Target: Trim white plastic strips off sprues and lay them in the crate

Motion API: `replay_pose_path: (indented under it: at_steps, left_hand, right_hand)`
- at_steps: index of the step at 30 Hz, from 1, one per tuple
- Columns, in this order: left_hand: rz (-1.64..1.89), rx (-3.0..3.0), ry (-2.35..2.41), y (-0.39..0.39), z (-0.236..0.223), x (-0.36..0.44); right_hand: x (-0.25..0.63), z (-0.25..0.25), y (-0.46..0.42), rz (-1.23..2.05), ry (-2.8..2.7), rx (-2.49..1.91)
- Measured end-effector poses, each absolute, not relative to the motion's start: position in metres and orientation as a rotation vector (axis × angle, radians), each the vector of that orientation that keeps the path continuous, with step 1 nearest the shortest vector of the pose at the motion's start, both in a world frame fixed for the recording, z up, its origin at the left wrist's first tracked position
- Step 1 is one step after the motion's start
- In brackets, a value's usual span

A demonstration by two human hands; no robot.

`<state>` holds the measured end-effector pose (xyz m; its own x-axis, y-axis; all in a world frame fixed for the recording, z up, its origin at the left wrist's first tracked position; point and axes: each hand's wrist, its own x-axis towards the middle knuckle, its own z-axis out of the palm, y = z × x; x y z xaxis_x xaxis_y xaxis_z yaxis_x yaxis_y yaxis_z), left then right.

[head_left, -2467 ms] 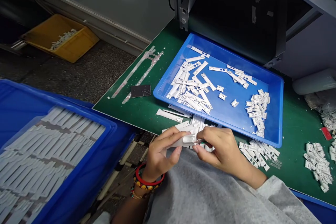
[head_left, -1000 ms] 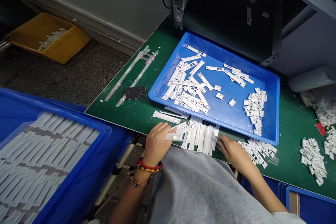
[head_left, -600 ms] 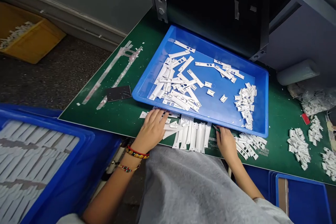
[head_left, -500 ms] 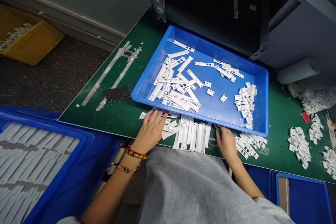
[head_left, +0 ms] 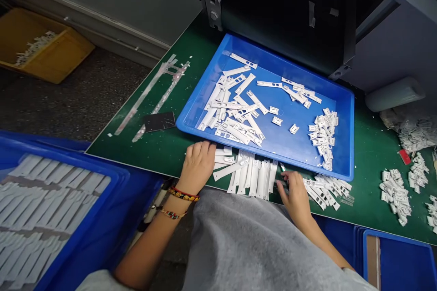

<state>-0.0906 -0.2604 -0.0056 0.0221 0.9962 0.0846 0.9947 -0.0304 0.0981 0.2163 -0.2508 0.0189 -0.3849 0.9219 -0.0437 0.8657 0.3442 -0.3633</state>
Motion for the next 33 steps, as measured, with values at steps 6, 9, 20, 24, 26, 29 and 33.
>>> replay_pose_path:
  at_steps: [6,9,20,24,26,29,33]
  left_hand:
    - [0.187,2.19,2.181,-0.26,0.003,-0.091]
    - [0.195,2.098,2.195,-0.268,0.006,-0.089]
    - [0.072,1.677,2.307,-0.276,0.013,-0.053]
    - [0.014,1.593,2.255,-0.272,0.023,-0.041]
    - [0.021,1.565,2.234,-0.271,0.026,-0.036]
    - [0.067,1.548,2.205,-0.272,0.026,-0.029]
    - [0.174,1.479,2.202,-0.275,0.02,-0.021]
  right_hand:
    - [0.206,0.018,-0.256,0.736,-2.401,-1.75]
    - [0.202,0.018,-0.249,0.845,-2.365,-1.767]
    - [0.18,0.015,-0.236,1.183,-2.188,-1.718]
    - [0.165,0.01,-0.234,1.401,-2.063,-1.619]
    - [0.155,0.009,-0.236,1.485,-2.021,-1.575]
    - [0.142,0.006,-0.239,1.618,-1.915,-1.473]
    - [0.135,0.001,-0.242,1.831,-1.684,-1.377]
